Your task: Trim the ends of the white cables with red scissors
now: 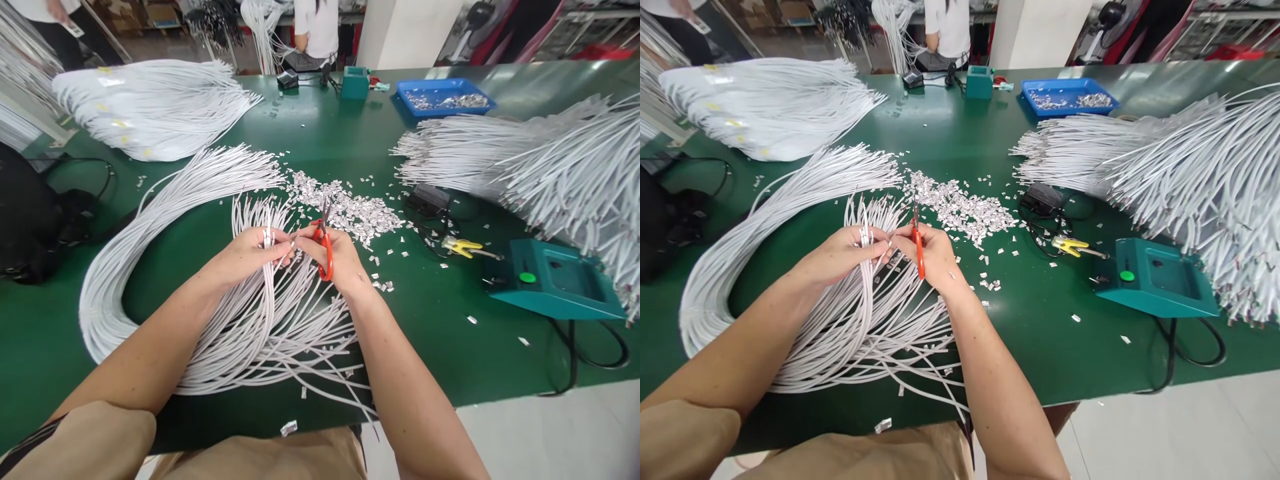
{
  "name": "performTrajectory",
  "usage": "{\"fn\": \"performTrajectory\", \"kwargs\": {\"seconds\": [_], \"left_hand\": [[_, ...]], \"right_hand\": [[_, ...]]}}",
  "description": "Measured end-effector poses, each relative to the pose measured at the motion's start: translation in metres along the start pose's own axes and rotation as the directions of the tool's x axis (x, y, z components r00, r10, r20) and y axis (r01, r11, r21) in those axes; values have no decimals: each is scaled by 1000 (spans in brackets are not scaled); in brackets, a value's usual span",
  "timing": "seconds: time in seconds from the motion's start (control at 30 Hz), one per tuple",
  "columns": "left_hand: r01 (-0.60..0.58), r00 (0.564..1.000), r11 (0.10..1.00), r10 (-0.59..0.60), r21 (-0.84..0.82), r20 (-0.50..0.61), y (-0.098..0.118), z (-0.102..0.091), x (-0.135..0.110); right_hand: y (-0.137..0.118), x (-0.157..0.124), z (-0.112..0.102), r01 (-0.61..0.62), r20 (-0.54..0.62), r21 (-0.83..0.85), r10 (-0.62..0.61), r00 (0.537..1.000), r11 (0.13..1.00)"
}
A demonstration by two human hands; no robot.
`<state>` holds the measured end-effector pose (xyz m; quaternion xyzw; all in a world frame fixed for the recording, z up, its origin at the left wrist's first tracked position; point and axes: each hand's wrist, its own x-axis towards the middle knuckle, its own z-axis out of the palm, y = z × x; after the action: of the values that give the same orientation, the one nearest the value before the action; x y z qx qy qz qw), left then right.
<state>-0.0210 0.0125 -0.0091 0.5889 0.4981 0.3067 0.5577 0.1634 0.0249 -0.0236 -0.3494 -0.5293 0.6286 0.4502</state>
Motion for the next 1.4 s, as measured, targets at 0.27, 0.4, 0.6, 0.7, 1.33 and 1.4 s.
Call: {"fn": "performTrajectory", "kwargs": {"seconds": [0.27, 0.4, 0.6, 0.7, 1.33, 1.4], "left_hand": [[42, 998, 983, -31, -179, 63, -5, 0, 1], [42, 999, 980, -35, -196, 37, -1, 3, 0], [7, 1000, 993, -9, -116, -10, -1, 3, 1], [11, 998, 993, -18, -114, -53, -4, 2, 2], [8, 995, 997, -15, -73, -101, 0, 4, -2], [10, 994, 997, -18, -74, -109, 1, 5, -2]], "right_hand": [[7, 0, 0, 5, -9, 24, -5, 1000, 1000], [8, 0, 2, -34, -95, 28, 36, 995, 999], [4, -1, 8, -157, -140, 129, 175, 975, 979], [4, -1, 8, -184, -106, 191, 206, 973, 964], [4, -2, 11, -184, -139, 205, 215, 967, 961], [3, -2, 12, -165, -166, 183, 196, 966, 969]]}}
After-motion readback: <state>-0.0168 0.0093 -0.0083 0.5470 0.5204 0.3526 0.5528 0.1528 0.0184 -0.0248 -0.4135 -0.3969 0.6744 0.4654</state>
